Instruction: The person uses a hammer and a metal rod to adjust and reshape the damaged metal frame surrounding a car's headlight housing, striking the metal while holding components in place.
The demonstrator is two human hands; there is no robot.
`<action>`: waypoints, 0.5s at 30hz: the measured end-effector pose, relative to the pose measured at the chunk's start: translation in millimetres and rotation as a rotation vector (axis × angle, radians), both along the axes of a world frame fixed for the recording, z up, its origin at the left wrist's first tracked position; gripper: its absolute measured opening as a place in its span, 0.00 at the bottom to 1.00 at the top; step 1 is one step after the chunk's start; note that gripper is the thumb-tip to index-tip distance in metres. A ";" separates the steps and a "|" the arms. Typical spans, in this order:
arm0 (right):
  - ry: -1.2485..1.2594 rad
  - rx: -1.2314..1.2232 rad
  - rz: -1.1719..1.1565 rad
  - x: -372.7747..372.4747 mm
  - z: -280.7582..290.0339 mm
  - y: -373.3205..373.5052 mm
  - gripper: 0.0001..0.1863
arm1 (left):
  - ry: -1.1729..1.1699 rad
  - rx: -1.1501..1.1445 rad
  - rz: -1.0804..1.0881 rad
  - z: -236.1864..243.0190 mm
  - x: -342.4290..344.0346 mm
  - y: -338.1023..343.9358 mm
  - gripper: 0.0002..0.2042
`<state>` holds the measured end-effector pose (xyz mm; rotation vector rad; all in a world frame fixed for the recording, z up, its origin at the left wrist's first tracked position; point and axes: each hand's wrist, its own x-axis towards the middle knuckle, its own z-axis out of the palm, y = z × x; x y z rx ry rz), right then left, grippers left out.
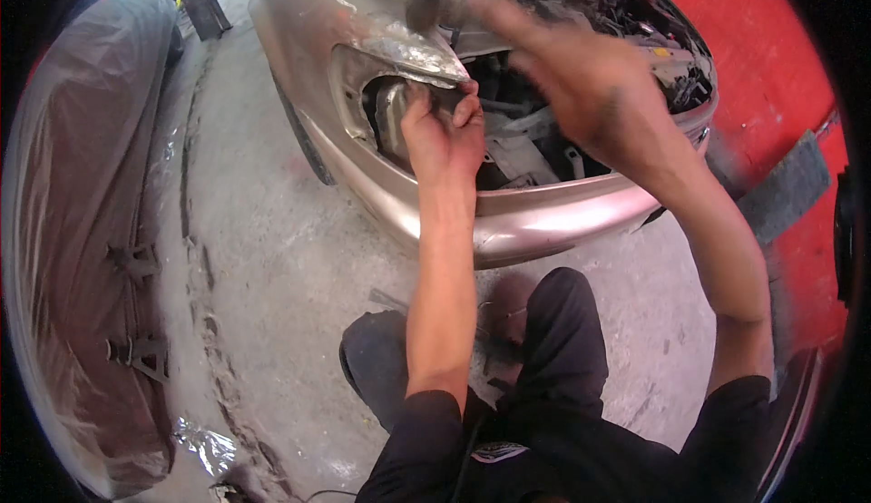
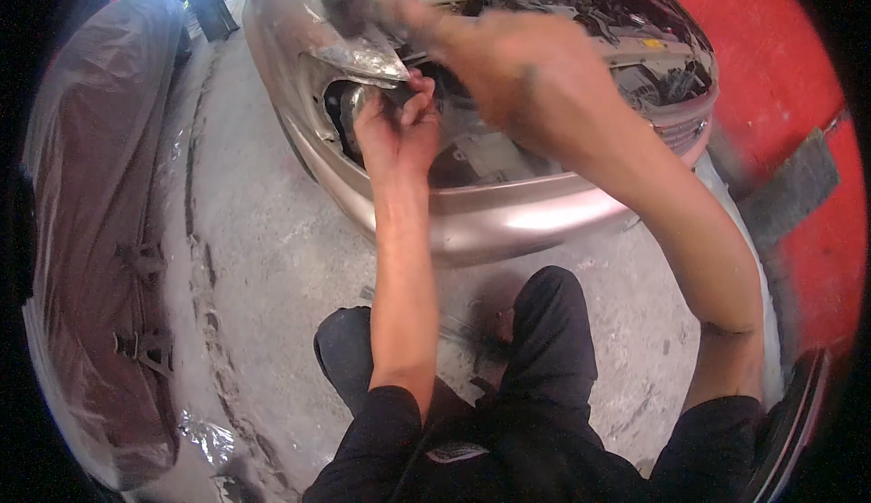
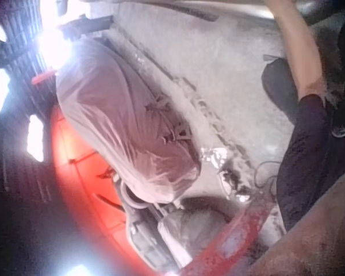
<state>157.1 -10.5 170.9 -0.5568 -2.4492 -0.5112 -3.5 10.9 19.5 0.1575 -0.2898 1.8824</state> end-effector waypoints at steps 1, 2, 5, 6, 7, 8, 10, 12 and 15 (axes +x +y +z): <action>-0.051 -0.046 -0.053 -0.1 3.8 -1.6 0.30 | 0.006 0.053 -0.016 -2.6 -0.9 1.7 0.14; -0.103 -0.090 -0.101 -3.6 12.2 -5.1 0.30 | 0.010 -0.011 0.021 1.5 0.6 -0.3 0.14; -0.016 -0.057 -0.030 -3.7 18.9 -3.8 0.30 | -0.002 -0.118 0.068 10.2 4.8 -5.0 0.14; 0.054 -0.013 0.023 -3.8 17.3 -5.9 0.30 | -0.021 -0.098 0.041 9.3 3.3 -4.5 0.14; 0.053 0.000 0.025 -3.3 13.4 -5.6 0.30 | -0.040 -0.077 0.015 8.6 2.5 -4.1 0.13; 0.053 0.011 0.030 -3.2 9.2 -4.4 0.29 | -0.029 -0.075 0.022 8.4 2.5 -4.4 0.13; -0.089 -0.031 -0.060 -0.5 -5.8 2.1 0.28 | -0.005 -0.071 0.036 8.6 2.8 -5.4 0.12; -0.088 -0.073 -0.062 -3.0 11.4 -3.1 0.28 | 0.020 -0.054 0.038 6.3 1.1 -5.7 0.11; 0.069 0.056 0.067 -7.3 18.1 1.4 0.29 | -0.010 -0.068 0.057 13.6 5.3 -10.5 0.11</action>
